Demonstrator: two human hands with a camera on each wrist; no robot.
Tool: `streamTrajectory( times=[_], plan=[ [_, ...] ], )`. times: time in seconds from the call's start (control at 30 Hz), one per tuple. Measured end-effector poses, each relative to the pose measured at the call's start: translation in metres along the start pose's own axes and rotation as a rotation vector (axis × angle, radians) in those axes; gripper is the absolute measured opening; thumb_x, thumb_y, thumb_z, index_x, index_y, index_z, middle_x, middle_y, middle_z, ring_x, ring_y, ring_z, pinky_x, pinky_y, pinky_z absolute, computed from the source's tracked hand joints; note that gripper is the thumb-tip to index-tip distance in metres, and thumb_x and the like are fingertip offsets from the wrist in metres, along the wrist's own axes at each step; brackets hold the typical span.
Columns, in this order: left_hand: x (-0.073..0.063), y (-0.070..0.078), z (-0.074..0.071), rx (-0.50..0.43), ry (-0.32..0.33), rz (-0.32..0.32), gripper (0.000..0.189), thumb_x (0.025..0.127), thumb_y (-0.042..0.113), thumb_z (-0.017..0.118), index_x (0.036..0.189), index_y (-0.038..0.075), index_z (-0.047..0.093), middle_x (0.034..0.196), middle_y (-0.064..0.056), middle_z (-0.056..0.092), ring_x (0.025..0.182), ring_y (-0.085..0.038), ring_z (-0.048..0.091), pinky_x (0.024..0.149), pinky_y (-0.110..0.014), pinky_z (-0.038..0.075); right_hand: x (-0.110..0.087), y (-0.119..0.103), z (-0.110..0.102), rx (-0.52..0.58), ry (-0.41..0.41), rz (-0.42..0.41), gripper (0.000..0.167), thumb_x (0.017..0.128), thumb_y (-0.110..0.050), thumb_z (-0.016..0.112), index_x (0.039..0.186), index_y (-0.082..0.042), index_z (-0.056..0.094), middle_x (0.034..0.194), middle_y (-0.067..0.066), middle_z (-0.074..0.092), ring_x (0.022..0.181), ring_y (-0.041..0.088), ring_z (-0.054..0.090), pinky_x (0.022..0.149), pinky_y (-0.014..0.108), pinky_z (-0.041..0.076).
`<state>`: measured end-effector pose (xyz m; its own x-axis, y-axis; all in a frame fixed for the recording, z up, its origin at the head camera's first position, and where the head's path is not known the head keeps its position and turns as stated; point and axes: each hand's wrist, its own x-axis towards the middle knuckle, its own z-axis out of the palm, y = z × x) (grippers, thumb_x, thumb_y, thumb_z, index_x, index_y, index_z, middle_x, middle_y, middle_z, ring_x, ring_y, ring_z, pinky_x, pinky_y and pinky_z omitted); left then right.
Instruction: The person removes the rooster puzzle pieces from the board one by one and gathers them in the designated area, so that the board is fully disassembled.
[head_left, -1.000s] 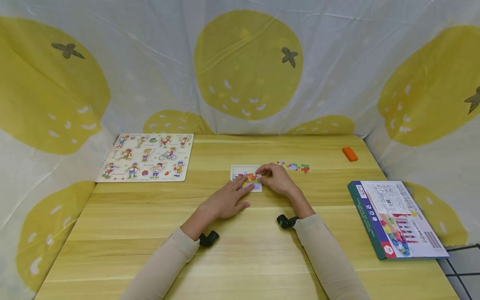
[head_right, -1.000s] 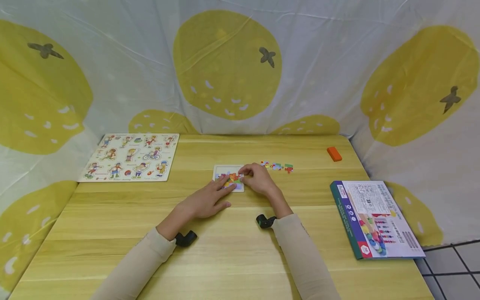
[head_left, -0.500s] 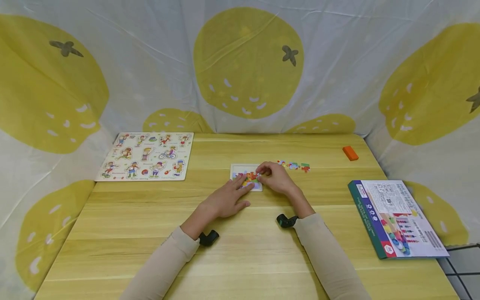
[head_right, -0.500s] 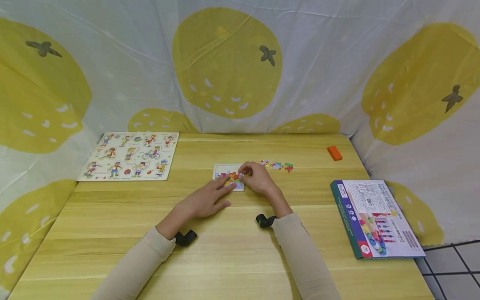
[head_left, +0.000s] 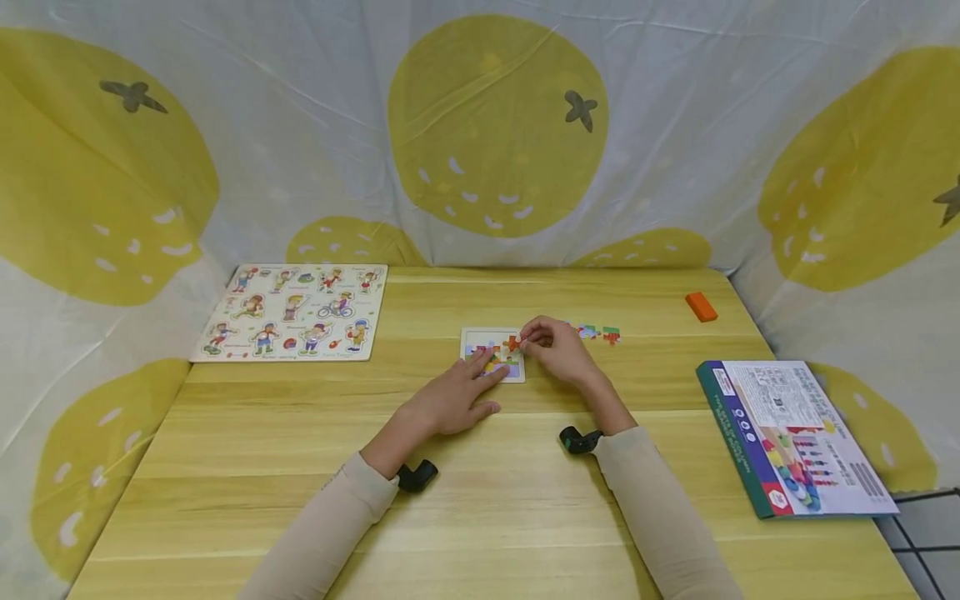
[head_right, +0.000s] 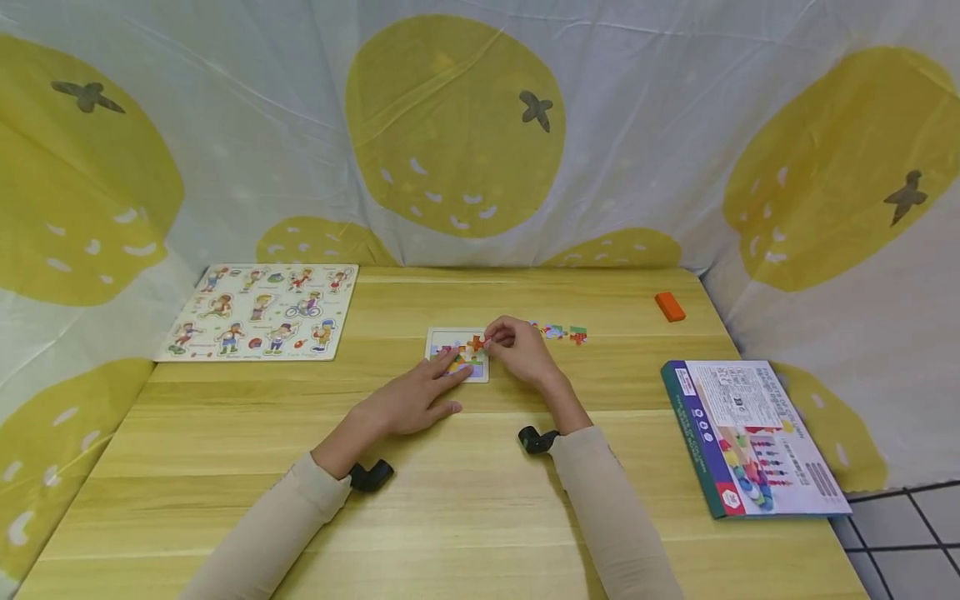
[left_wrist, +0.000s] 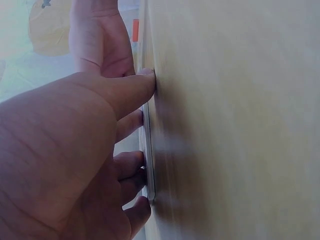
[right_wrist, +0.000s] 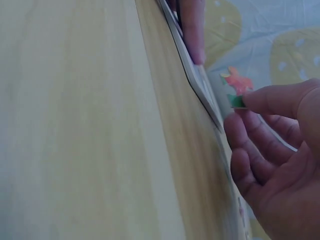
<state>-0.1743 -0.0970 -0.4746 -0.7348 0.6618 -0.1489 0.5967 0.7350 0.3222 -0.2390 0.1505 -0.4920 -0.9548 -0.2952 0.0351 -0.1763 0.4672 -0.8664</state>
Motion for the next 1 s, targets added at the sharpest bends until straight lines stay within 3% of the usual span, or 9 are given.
streamTrajectory(
  times=[0.33, 0.63, 0.87, 1.0],
  plan=[
    [0.001, 0.001, 0.002, -0.02, 0.01, 0.003, 0.065, 0.108, 0.046, 0.048, 0.165, 0.021, 0.029, 0.174, -0.014, 0.011, 0.161, -0.032, 0.012, 0.13, -0.05, 0.019, -0.018, 0.002, -0.027, 0.042, 0.032, 0.034, 0.012, 0.099, -0.017, 0.067, 0.11, -0.011, 0.067, 0.104, 0.01, 0.069, 0.091, 0.026, 0.07, 0.079, 0.034, 0.057],
    [0.001, 0.002, 0.001, -0.018, -0.003, -0.001, 0.066, 0.108, 0.046, 0.048, 0.165, 0.021, 0.026, 0.174, -0.014, 0.009, 0.161, -0.031, 0.01, 0.13, -0.049, 0.017, -0.047, 0.011, -0.061, -0.009, 0.12, 0.069, 0.02, 0.097, -0.01, 0.068, 0.117, -0.006, 0.069, 0.108, 0.013, 0.068, 0.095, 0.029, 0.069, 0.077, 0.026, 0.056],
    [0.0, 0.002, -0.002, -0.007, 0.001, 0.003, 0.067, 0.107, 0.046, 0.051, 0.164, 0.019, 0.029, 0.174, -0.014, 0.01, 0.161, -0.032, 0.012, 0.13, -0.05, 0.019, -0.064, 0.029, -0.078, -0.048, 0.202, 0.108, 0.021, 0.099, -0.017, 0.07, 0.117, -0.005, 0.071, 0.106, 0.014, 0.069, 0.094, 0.021, 0.067, 0.077, 0.016, 0.054],
    [0.0, 0.003, -0.004, -0.023, -0.005, -0.002, 0.067, 0.107, 0.045, 0.053, 0.164, 0.019, 0.03, 0.174, -0.013, 0.01, 0.161, -0.032, 0.013, 0.13, -0.051, 0.019, -0.071, 0.036, -0.085, -0.053, 0.216, 0.143, 0.024, 0.099, -0.021, 0.071, 0.117, -0.004, 0.069, 0.107, 0.015, 0.07, 0.091, 0.017, 0.067, 0.076, 0.017, 0.056]
  ],
)
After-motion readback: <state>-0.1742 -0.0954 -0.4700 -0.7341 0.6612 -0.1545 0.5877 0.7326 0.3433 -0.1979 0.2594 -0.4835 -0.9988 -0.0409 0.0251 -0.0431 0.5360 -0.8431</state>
